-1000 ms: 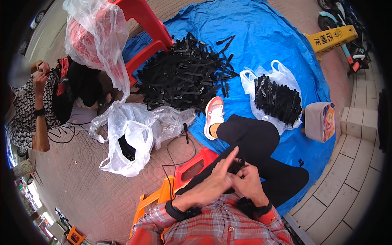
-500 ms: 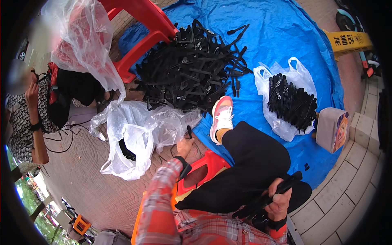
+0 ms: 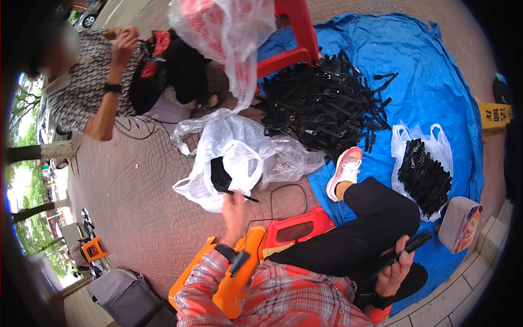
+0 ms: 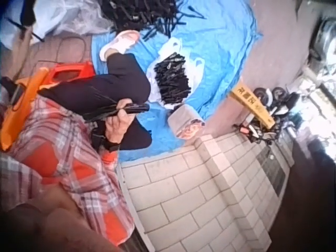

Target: Assembling black shoe straps by attaching buckles and plastic clips.

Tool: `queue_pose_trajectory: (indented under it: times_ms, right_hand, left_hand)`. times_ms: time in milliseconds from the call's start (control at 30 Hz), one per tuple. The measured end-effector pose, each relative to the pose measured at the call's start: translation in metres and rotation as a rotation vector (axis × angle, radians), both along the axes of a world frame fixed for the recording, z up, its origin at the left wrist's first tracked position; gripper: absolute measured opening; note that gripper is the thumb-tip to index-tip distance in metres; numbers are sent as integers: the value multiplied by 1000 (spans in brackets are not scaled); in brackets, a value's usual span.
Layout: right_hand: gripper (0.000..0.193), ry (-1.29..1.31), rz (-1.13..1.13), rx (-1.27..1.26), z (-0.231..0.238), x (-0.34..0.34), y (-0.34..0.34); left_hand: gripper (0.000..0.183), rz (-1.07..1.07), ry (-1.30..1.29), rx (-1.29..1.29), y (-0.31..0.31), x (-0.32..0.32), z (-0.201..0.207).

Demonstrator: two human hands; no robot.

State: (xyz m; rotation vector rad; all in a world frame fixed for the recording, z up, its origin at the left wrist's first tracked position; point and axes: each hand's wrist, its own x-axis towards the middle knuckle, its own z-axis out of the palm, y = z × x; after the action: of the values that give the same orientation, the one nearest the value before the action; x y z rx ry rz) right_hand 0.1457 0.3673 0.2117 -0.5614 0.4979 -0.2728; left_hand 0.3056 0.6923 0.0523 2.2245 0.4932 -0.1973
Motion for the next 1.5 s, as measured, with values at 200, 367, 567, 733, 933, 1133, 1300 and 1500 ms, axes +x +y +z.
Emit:
queue_pose_trajectory:
  times_ms: [200,367,567,733,933,1133,1300,1500]
  right_hand:
    - [12,-70,197,-41,22,1,46]
    - [8,436,92,-69,33,-8,68]
    - [11,135,79,-65,36,-44,64]
    - [13,132,-143,-186,31,-110,74]
    - [14,145,-281,-124,14,-181,68]
    - [28,-157,-687,328,-39,-247,42]
    - [34,-152,-653,278,-18,-205,31]
    - [36,-77,-443,-519,27,-128,54]
  left_hand:
    - [30,-65,-199,443,116,52,-65]
    - [34,-229,-30,21,63,67,-37]
    - [54,-1267,359,-1119,-102,-30,153]
    - [58,-1845,385,-1022,-190,-115,178]
    - [28,-2208,150,-256,-218,-133,169]
    - [28,-2523,-637,231,-209,-163,154]
    - [61,-2415,-303,-64,-213,-148,169]
    - [40,-746,1506,-1336,-220,-143,171]
